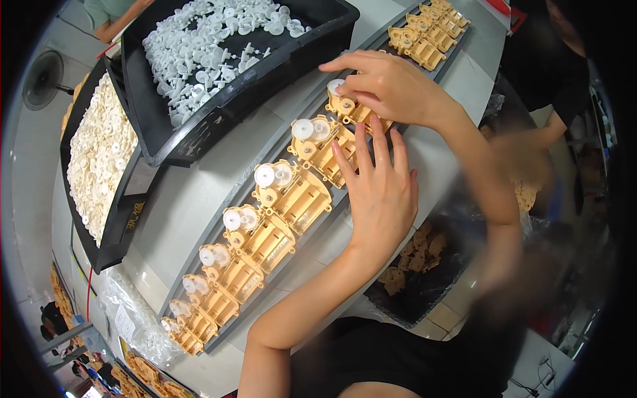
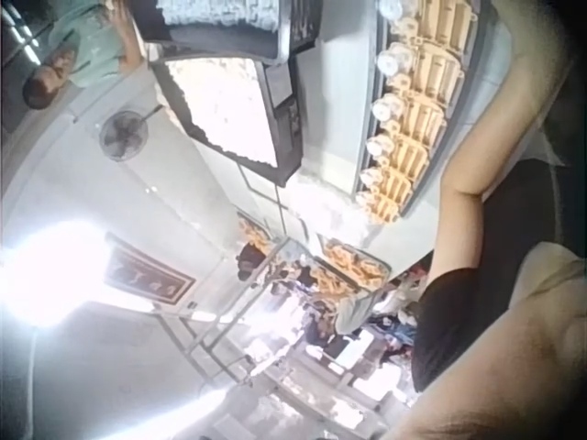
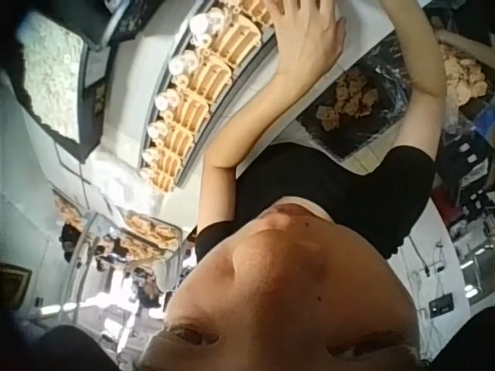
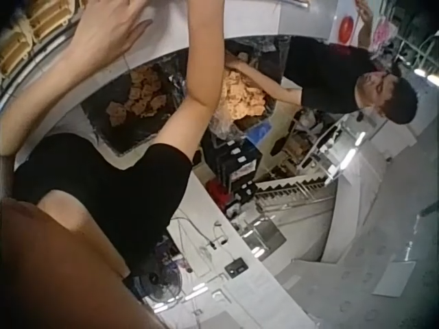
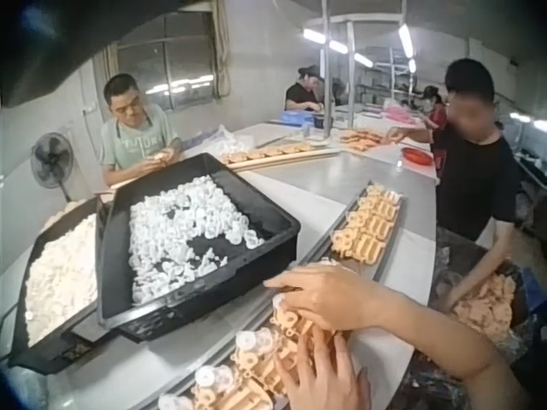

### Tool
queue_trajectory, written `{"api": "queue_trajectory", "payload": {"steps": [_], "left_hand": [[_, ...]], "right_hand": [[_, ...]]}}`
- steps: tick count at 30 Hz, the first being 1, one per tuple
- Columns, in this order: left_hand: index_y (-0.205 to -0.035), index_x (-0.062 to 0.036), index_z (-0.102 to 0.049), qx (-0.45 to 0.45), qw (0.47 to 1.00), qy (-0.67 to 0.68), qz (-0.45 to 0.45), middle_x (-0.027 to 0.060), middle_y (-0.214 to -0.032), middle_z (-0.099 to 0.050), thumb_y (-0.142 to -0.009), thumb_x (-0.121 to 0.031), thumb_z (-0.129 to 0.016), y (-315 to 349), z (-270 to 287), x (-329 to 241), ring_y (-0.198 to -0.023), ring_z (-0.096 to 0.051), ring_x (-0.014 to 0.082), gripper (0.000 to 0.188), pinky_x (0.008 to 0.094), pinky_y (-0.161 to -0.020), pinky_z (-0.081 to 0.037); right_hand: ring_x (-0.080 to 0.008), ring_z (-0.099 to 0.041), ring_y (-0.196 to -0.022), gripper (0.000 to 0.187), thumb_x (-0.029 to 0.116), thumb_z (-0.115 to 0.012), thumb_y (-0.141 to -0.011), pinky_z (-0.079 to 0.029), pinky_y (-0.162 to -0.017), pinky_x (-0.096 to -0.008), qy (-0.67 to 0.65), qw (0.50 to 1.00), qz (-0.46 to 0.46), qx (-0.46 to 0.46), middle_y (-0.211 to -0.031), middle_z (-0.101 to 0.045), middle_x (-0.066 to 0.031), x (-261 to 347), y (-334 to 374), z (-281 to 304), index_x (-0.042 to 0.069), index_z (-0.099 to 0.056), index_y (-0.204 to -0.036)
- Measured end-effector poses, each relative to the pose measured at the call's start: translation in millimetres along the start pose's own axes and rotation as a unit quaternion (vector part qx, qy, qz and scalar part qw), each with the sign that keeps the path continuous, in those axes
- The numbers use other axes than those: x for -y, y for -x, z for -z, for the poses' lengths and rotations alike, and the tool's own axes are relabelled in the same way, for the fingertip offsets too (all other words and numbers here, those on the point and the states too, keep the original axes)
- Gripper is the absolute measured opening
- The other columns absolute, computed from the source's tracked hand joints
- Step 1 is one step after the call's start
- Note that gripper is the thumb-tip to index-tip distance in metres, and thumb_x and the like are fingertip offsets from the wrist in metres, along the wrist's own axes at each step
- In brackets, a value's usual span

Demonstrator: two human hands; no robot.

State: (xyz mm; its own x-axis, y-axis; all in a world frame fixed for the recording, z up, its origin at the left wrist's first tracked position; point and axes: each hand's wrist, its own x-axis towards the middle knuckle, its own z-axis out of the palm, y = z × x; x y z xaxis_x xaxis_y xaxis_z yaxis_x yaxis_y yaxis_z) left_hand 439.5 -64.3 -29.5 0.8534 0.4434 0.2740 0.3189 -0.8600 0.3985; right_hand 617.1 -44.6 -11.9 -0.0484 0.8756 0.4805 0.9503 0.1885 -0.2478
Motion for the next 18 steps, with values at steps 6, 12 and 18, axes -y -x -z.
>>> {"api": "queue_trajectory", "payload": {"steps": [6,12,18], "left_hand": [[-0.128,0.0005,-0.049,-0.001,1.000,-0.012,-0.004,0.0197,-0.140,-0.036,-0.081,-0.026,-0.067,-0.7,-3.0,2.7,-0.132,-0.032,0.0380,0.058,0.0660,-0.105,-0.022],[-0.127,-0.0015,-0.051,-0.002,1.000,-0.024,-0.015,0.0180,-0.140,-0.037,-0.081,-0.026,-0.066,1.3,-3.3,9.9,-0.132,-0.034,0.0361,0.053,0.0689,-0.103,-0.022],[-0.126,-0.0021,-0.054,0.005,0.999,-0.031,-0.021,0.0196,-0.143,-0.037,-0.084,-0.026,-0.062,-0.8,-2.8,10.9,-0.131,-0.036,0.0377,0.049,0.0696,-0.103,-0.021]], "right_hand": [[-0.0243,-0.062,-0.096,0.006,0.006,-0.064,-0.080,-0.052,-0.080,-0.0344,-0.088,0.991,0.006,0.103,-0.099,-0.066,-0.0053,-14.9,-9.9,10.3,0.000,-0.064,-0.081],[-0.0280,-0.063,-0.091,0.012,0.009,-0.061,-0.079,-0.051,-0.080,-0.0361,-0.114,0.981,-0.027,0.155,-0.093,-0.067,-0.0097,-13.7,-21.4,14.2,0.000,-0.066,-0.084],[-0.0281,-0.064,-0.084,0.011,0.007,-0.062,-0.077,-0.051,-0.077,-0.0349,-0.095,0.982,-0.013,0.160,-0.088,-0.067,-0.0105,-17.3,-21.6,13.5,0.000,-0.069,-0.083]]}}
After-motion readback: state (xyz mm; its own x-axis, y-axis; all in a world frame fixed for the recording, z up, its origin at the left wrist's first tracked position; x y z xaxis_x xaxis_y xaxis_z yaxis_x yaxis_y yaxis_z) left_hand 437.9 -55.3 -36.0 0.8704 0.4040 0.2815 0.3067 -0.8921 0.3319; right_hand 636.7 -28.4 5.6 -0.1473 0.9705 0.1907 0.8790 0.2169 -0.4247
